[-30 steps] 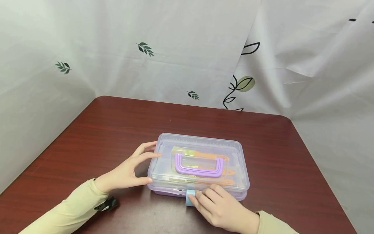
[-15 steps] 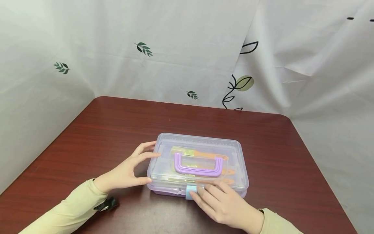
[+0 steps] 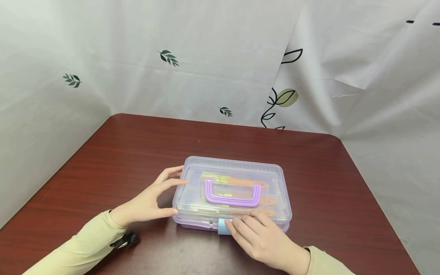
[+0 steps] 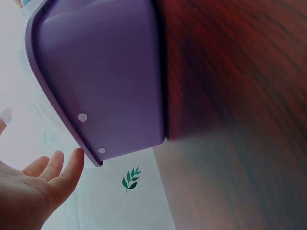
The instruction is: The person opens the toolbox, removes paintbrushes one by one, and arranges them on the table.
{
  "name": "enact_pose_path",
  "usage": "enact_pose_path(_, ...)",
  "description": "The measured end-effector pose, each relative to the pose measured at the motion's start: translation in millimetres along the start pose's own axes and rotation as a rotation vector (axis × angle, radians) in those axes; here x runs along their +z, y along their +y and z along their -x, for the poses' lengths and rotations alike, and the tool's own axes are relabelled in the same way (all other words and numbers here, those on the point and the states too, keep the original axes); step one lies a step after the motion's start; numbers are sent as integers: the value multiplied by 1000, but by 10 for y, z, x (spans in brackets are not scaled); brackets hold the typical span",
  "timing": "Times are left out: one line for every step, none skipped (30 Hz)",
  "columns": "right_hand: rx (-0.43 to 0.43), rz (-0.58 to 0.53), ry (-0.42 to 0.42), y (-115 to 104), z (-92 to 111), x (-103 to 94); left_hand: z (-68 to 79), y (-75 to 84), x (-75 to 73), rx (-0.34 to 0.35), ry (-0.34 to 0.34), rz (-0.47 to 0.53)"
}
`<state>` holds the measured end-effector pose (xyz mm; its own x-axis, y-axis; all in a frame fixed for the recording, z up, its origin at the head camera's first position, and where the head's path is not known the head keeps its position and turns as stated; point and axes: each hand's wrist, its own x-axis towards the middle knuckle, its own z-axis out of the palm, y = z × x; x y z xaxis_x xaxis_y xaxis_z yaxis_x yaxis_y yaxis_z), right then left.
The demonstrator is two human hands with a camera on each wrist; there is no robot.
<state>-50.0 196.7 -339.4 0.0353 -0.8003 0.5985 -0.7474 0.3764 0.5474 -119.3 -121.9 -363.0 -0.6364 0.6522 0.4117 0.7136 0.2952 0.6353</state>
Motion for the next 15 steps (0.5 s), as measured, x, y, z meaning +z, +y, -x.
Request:
enact_pose_path(-8, -2, 2, 2, -1, 0, 1, -2, 0, -1, -1, 1)
enact_pose_path(-17, -6, 8, 5, -2, -1, 0, -3, 1, -1, -2, 0)
enact_pose_path(-26, -12, 14, 7, -3, 0, 0, -5, 1, -1, -2, -1)
enact_pose_path(-37, -21, 21, 8, -4, 1, 1, -7, 1, -1, -3, -2)
enact_pose_path(-48, -31, 25, 8, -4, 1, 2, -9, 2, -1, -3, -3)
enact_pose_path(-59, -41, 28, 9, -4, 2, 2, -11, 2, -1, -3, -5)
enact_pose_path(-71, -51, 30, 9, -3, 2, 1, -12, 2, -1, -3, -5)
enact_pose_path(-84, -63, 31, 8, -2, 2, 1, -14, 1, -1, -3, -5)
enact_pose_path(-98, -73, 29, 8, -2, 3, 0, -14, 1, -1, -3, -4)
enact_pose_path(-112, -83, 27, 7, -1, 3, 1, -16, 1, -2, -3, -2)
enact_pose_path(-125, -90, 20, 7, 0, 3, 0, -17, 1, -2, -4, 0)
enact_pose_path(-139, -97, 17, 6, 0, 4, 0, -17, 1, -2, -4, 0)
enact_pose_path(-152, -103, 13, 4, -1, 5, -1, -18, 1, -1, -4, 1)
enact_pose_path(-165, -108, 7, 1, -3, 6, -1, -19, 2, -1, -4, 1)
enact_pose_path(-177, -116, -1, -3, -5, 8, 0, -19, 2, 0, -4, 2)
